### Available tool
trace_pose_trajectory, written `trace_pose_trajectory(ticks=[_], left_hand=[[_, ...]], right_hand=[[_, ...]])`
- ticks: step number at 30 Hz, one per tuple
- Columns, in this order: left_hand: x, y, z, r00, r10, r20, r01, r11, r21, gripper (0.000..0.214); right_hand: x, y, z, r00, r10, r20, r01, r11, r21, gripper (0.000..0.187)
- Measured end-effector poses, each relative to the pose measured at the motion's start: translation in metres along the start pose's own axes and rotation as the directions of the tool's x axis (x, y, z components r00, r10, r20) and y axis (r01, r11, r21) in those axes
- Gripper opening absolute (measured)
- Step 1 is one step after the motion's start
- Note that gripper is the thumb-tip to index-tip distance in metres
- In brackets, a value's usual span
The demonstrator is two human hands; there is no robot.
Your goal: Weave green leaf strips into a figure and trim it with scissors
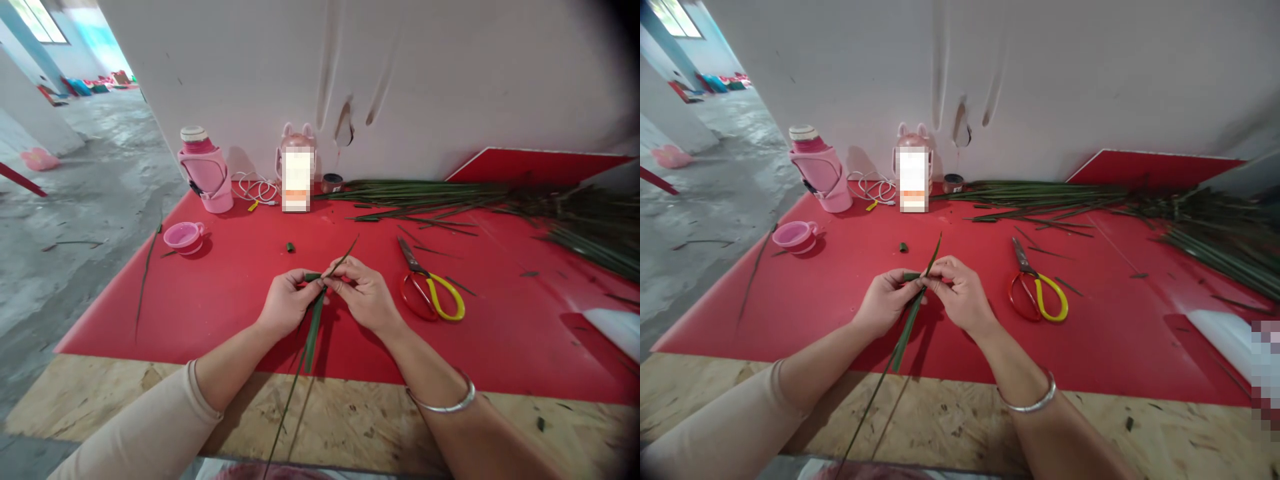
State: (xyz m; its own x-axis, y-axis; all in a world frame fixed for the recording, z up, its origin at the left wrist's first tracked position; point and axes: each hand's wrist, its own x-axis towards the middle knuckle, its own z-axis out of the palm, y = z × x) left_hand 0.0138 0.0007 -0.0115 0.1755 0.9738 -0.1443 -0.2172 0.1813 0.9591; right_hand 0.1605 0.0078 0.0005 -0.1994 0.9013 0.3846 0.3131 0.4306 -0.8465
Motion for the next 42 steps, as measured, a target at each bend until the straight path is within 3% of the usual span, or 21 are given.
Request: trace_pose_trajectory(ticks=[3, 7, 10, 13, 19, 24, 27, 29, 30, 32, 34, 37, 39, 42], left_hand=[[-0.001, 0.0, 0.003, 0.999, -0.025, -0.036, 0.022, 0.996, -0.087, 0.021], [-0.001, 0.0, 0.005, 0.997, -0.073, -0.033, 0.063, 0.971, -0.232, 0.022], [0.0, -0.001, 0.004, 0.997, -0.081, -0.016, 0.076, 0.975, -0.209, 0.02], [0.002, -0.002, 0.002, 1.0, -0.024, -0.017, 0.022, 0.995, -0.094, 0.016], [-0.001, -0.002, 0.001, 0.998, 0.024, 0.052, -0.025, 1.0, 0.016, 0.019], [-0.002, 0.0, 0.001, 0.998, -0.001, 0.062, -0.001, 1.0, 0.025, 0.021], [-0.001, 0.0, 0.001, 0.995, -0.057, 0.076, 0.058, 0.998, -0.008, 0.024], [-0.001, 0.001, 0.0, 0.986, -0.122, 0.113, 0.129, 0.99, -0.057, 0.027], [-0.001, 0.001, 0.0, 0.978, -0.155, 0.138, 0.167, 0.983, -0.079, 0.028], [-0.002, 0.003, 0.0, 0.955, -0.217, 0.203, 0.242, 0.964, -0.108, 0.03], [-0.003, 0.005, 0.0, 0.926, -0.263, 0.272, 0.302, 0.947, -0.109, 0.031], [-0.005, 0.008, -0.001, 0.891, -0.29, 0.35, 0.346, 0.932, -0.106, 0.029], [-0.004, 0.008, -0.002, 0.892, -0.275, 0.359, 0.343, 0.929, -0.14, 0.027], [-0.003, 0.007, -0.003, 0.934, -0.217, 0.282, 0.277, 0.941, -0.193, 0.024]], right_hand=[[0.0, 0.002, 0.005, 0.998, 0.05, -0.043, -0.047, 0.996, 0.072, 0.007], [-0.002, 0.002, 0.01, 0.994, 0.031, -0.106, -0.024, 0.998, 0.062, 0.007], [-0.003, 0.0, 0.012, 0.984, 0.1, -0.15, -0.083, 0.99, 0.113, 0.006], [-0.002, -0.003, 0.013, 0.952, 0.246, -0.182, -0.193, 0.945, 0.266, 0.03], [0.004, 0.0, 0.011, 0.911, 0.392, -0.127, -0.311, 0.856, 0.413, 0.046], [0.006, 0.002, 0.003, 0.894, 0.449, 0.001, -0.395, 0.785, 0.477, 0.051], [0.006, 0.001, -0.009, 0.92, 0.383, 0.077, -0.383, 0.847, 0.369, 0.047], [0.006, 0.0, -0.019, 0.974, 0.219, -0.051, -0.207, 0.962, 0.176, 0.038], [0.005, 0.0, -0.023, 0.987, 0.08, -0.138, -0.078, 0.997, 0.021, 0.034], [0.005, -0.001, -0.029, 0.955, -0.219, -0.199, 0.148, 0.937, -0.318, 0.032], [0.006, 0.0, -0.031, 0.92, -0.38, -0.094, 0.277, 0.8, -0.532, 0.033], [0.007, 0.005, -0.032, 0.923, -0.383, 0.048, 0.334, 0.732, -0.594, 0.026], [0.008, 0.01, -0.034, 0.955, -0.285, 0.083, 0.287, 0.815, -0.504, 0.021], [0.007, 0.013, -0.033, 0.998, 0.007, 0.065, 0.007, 0.976, -0.22, 0.02]])
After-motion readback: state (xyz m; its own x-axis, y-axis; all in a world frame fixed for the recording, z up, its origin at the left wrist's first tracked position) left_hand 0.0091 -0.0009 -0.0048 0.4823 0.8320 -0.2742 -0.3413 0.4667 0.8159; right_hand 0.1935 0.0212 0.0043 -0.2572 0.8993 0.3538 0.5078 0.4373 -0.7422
